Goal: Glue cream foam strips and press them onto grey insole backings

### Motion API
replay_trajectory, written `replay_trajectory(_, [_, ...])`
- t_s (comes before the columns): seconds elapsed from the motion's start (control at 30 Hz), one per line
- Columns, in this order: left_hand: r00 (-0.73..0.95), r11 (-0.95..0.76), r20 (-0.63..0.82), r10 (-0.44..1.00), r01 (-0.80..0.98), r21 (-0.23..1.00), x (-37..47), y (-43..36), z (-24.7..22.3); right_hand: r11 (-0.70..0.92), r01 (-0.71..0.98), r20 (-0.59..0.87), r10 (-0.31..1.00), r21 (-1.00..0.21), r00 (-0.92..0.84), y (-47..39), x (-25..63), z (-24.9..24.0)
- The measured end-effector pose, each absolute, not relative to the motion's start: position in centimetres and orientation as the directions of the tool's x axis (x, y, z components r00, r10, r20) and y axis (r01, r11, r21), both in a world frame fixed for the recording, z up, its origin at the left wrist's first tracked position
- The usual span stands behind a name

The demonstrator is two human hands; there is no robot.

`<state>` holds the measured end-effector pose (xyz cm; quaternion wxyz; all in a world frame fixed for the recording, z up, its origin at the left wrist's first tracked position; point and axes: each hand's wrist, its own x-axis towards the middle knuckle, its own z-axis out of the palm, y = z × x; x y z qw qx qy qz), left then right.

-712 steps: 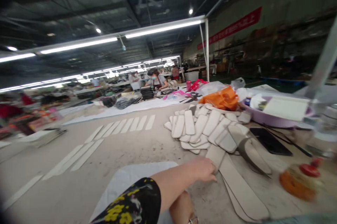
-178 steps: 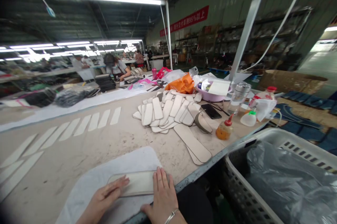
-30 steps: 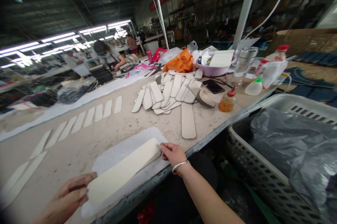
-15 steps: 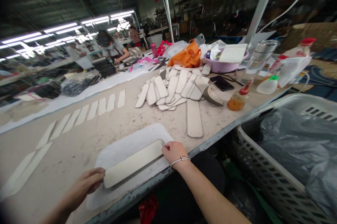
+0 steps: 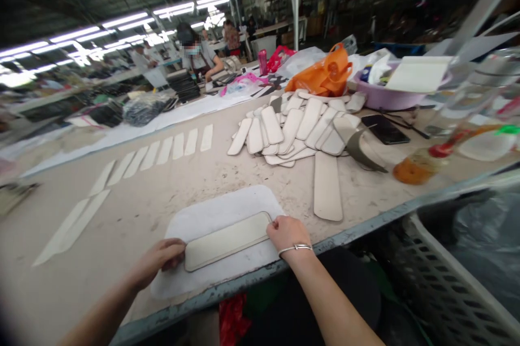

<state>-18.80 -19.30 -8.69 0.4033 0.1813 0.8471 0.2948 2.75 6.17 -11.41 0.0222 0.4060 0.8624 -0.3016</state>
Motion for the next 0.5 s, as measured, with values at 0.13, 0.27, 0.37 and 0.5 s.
replay_trajectory(0.13, [-0.653, 0.787, -0.516, 0.555, 0.211, 0.580, -18.80, -19.31, -9.07, 0.494, 0.751, -0.314, 0.698, -0.439, -0.643, 5.88, 2.39, -11.52])
replay_trajectory(0.27, [-0.686, 0.801, -0.480, 0.547, 0.262, 0.538, -18.77, -19.37, -9.51, 0.506, 0.737, -0.313, 0.684, -0.447, -0.659, 5.84, 2.35, -11.49])
replay_trajectory(0.37, [-0.695, 0.804, -0.450, 0.560, 0.325, 0.499, -18.47, -19.27, -9.29, 0.511, 0.727, -0.337, 0.656, -0.459, -0.675, 5.87, 2.50, -11.15])
replay_trajectory(0.5, [-0.680, 0.779, -0.397, 0.617, 0.454, 0.433, -18.08, -19.05, -8.81, 0.515, 0.745, -0.369, 0.652, -0.425, -0.662, 5.83, 2.40, -10.88])
